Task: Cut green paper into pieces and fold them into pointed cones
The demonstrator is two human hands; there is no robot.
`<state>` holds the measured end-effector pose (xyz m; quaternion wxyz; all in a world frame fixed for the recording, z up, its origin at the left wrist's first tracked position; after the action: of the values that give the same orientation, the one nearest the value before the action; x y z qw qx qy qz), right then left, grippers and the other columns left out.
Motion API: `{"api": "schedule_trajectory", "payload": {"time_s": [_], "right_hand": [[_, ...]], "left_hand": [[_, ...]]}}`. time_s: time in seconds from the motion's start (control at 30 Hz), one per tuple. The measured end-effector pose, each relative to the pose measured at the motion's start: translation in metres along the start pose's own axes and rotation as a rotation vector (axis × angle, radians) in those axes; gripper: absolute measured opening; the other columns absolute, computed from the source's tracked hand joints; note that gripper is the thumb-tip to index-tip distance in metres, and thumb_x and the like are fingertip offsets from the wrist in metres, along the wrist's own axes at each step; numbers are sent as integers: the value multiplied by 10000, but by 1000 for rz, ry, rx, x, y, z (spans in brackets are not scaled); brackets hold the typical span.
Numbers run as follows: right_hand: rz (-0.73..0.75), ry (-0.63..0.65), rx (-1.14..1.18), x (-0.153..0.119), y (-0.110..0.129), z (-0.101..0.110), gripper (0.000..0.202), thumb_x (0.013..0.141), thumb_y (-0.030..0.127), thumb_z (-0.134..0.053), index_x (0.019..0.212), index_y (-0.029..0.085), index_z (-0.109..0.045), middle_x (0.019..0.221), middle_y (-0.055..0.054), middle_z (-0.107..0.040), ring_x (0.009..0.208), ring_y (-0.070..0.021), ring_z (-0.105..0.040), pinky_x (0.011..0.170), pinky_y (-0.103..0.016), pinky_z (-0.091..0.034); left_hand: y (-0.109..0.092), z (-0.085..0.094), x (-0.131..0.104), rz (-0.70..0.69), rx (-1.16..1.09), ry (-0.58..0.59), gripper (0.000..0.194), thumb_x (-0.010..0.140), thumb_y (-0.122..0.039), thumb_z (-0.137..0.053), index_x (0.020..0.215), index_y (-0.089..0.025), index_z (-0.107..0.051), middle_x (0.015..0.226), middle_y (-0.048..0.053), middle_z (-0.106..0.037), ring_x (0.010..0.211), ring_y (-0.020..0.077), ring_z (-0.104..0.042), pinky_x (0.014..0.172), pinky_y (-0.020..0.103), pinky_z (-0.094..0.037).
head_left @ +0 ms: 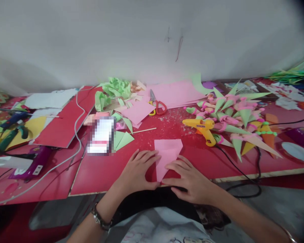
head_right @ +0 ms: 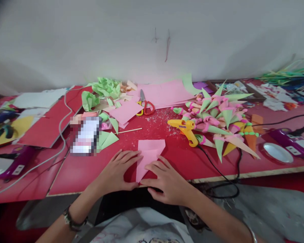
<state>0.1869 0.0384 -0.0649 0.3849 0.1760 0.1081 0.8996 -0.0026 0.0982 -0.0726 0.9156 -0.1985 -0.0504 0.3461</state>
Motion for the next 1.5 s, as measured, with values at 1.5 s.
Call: {"api": "schedule_trajectory", "payload": {"time_s": [1.5], "right_hand": [[-196,-13,-173,15,-59,6,242,823,195,-483,1041,171,-584,1004,-105,-616,906,-222,-578,781,-387,-475]], "left_hand": [[-21,6,7,30,51,-102,649,691,-503,-595,1249,-244,-391,1308,52,-426,1181,246,-355,1017,438,-223]]}}
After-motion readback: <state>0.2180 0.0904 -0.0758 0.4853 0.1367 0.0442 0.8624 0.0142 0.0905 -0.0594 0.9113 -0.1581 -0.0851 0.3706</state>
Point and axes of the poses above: each hand's wrist, its own x-axis towards the middle knuckle, its own z-axis out of the back of the hand, y = z × x, the point moved 2 cm from there along x, towards the middle knuckle
